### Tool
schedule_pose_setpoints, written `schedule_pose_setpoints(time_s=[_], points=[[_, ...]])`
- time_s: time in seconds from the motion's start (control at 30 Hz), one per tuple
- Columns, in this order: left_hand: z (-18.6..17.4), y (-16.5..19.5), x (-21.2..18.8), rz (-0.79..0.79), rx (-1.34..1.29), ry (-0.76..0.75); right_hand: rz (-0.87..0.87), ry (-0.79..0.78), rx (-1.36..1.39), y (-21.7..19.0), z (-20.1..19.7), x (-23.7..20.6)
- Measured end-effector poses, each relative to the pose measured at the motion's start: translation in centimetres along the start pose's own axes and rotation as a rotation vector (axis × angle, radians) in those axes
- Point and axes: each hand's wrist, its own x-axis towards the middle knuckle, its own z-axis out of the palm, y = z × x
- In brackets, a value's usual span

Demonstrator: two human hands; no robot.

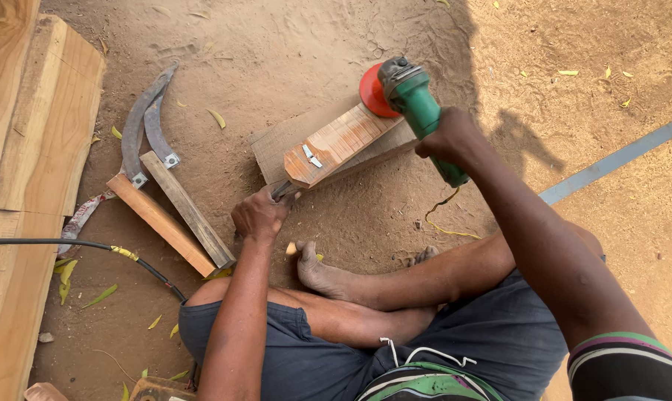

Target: The person uses an angle grinder to smooth and shape several sickle-shaped metal blades against a wooden block on the ground.

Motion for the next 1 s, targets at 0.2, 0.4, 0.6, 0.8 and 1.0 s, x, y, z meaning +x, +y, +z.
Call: schedule_pose_setpoints(time_s=[0.2,0.4,0.6,0.8,1.0], points=[[0.0,0.0,0.1,-0.018,0.018,-0.023,0.049,0.092,-0.010,2.4,-3.0,3.3],[0.1,0.0,0.2,-0.039,0.027,-0.012,-0.079,-0.041,0.000,0.4,1.3,-3.1],[0.2,0.3,0.1,-0.034,0.024,-0.023,-0.201,-0.056,-0.009,-1.7,2.8,-8.8],[0.4,0.0,-0.1,0.013,-0.006,0.040,-0.129,0.030,-0.066,0.4,1.4,-7.3],[0.7,-0.3,-0.3,0.004,-0.008,0.020,-0.028,0.056,-0.033,4.3,-0.8,-1.3]])
